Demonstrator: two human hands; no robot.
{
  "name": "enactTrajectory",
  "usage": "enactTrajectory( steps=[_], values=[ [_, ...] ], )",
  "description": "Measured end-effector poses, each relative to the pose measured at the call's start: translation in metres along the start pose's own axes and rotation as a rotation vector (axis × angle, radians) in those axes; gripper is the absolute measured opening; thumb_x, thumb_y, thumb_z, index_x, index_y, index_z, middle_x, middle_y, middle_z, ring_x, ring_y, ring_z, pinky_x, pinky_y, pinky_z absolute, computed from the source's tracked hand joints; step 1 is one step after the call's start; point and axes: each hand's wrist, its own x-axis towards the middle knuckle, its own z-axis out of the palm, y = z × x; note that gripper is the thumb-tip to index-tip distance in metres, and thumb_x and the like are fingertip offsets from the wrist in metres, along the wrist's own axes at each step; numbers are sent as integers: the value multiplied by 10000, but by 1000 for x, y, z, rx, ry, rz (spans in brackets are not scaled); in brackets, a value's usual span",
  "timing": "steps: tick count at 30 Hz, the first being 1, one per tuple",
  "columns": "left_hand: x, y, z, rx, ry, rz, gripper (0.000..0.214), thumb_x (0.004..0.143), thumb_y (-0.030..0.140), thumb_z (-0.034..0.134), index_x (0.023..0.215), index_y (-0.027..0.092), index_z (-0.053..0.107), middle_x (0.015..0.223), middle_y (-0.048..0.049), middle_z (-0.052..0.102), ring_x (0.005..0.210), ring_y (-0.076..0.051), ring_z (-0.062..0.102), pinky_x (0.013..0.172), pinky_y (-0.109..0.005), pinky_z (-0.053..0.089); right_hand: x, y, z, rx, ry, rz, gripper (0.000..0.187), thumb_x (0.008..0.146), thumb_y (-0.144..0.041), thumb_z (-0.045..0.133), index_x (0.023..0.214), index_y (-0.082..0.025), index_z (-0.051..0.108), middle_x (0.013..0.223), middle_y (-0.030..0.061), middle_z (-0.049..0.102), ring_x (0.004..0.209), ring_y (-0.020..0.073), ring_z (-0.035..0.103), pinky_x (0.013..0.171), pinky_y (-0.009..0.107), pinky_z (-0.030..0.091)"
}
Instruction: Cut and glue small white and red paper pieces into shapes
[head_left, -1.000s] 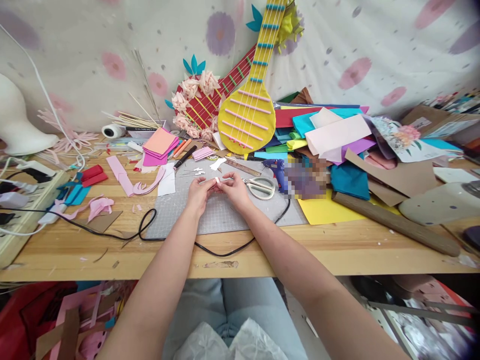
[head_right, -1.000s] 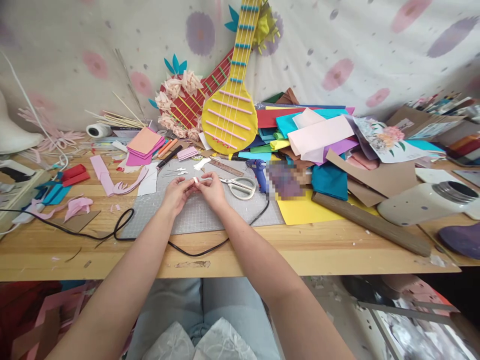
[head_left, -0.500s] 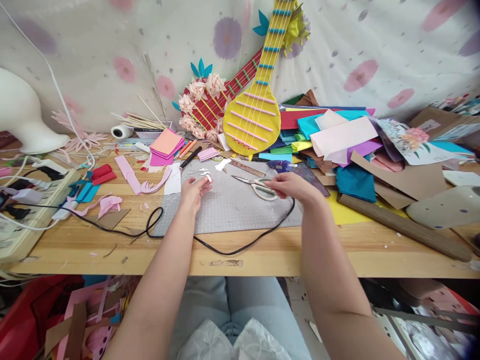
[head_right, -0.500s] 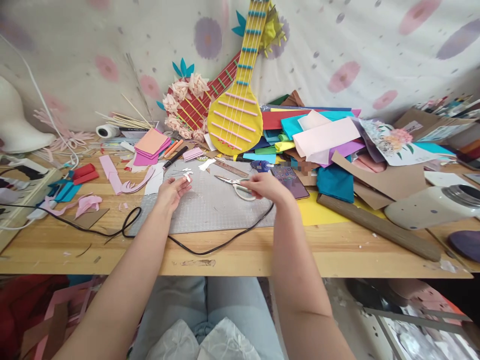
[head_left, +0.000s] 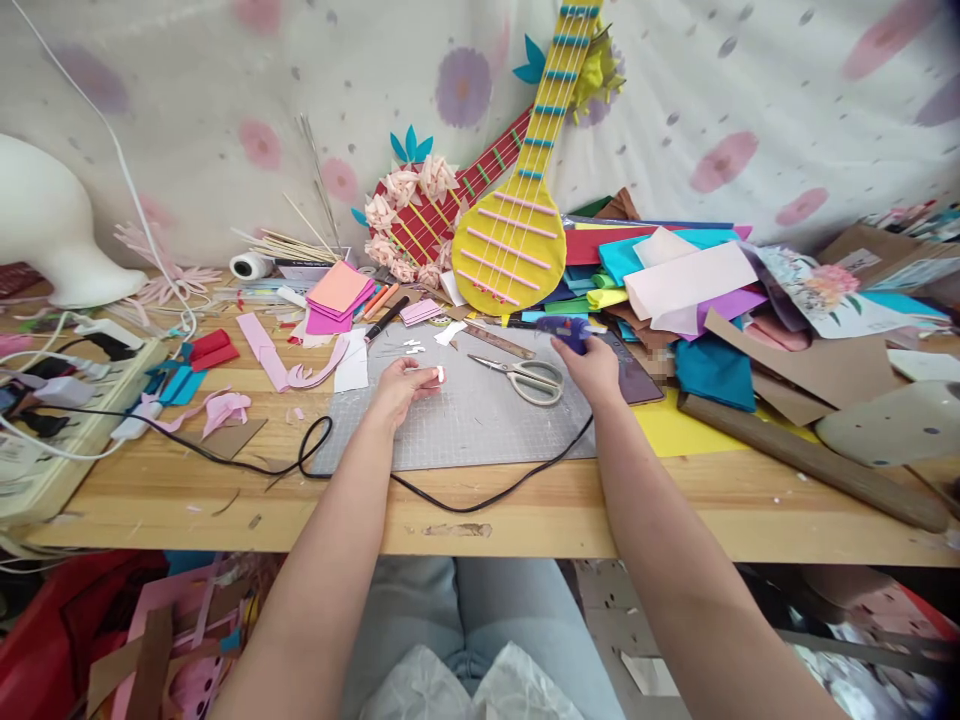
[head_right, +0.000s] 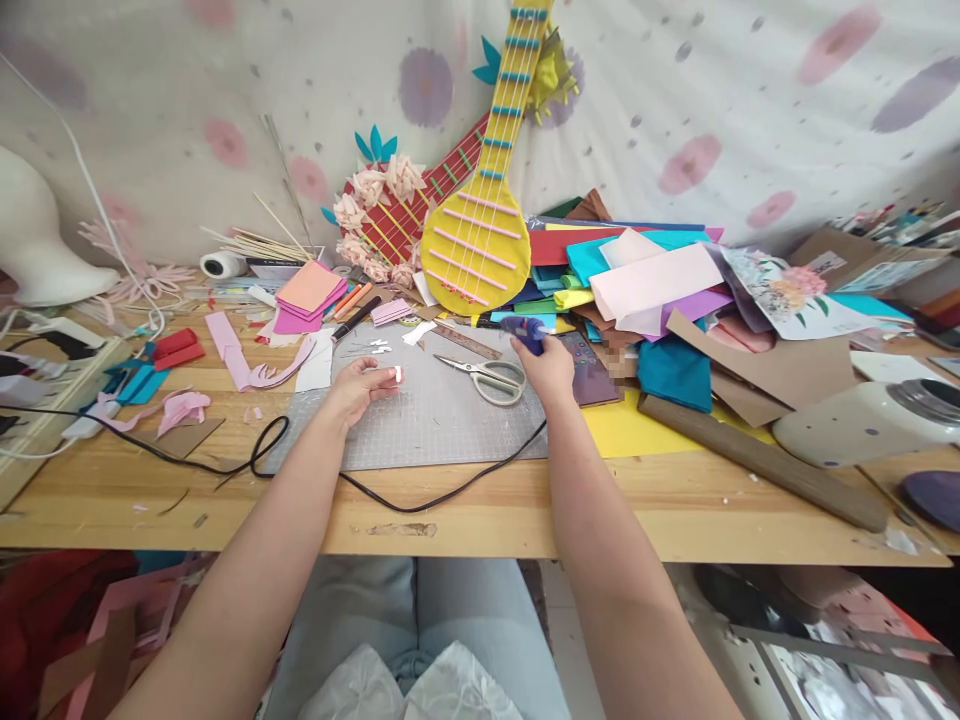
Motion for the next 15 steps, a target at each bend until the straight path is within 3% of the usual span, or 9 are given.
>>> enactTrajectory(
  steps=[2,5,7,9,15],
  values=[
    [-1,0,2,34,3,-8,400,576,106,691,777,183,353,632,-25,651,580,-143,640,581,-268,516,-10,-12,-3,271,-4,-1,491,689,-587,509,842,-134,622,772,101,646,716,207,588,624,311,447],
    [-1,0,3,60,4,-10,427,565,119,710,775,185,344,628,-23,648,574,-145,638,596,-286,519,-29,-32,-9,544,-294,-84,449,701,-572,521,817,-150,621,627,36,603,525,119,518,509,248,414],
    [-1,-1,3,56,1,-3,452,547,126,726,776,186,341,633,-22,647,583,-150,641,616,-301,522,-41,-43,-10,529,-512,-91,413,652,-555,589,732,-150,613,514,0,539,442,92,456,438,225,366],
    [-1,-3,3,56,9,11,463,537,133,735,780,185,344,628,-20,644,590,-154,643,627,-309,524,-49,-50,-9,455,-643,-88,401,603,-537,639,690,-147,606,473,-17,508,408,78,422,406,215,337],
    [1,-12,5,113,50,65,447,535,148,738,772,184,361,611,-10,628,569,-158,638,587,-304,522,-54,-53,-6,314,-662,-116,423,633,-535,617,793,-144,631,529,-4,566,426,74,435,448,215,373]
  ],
)
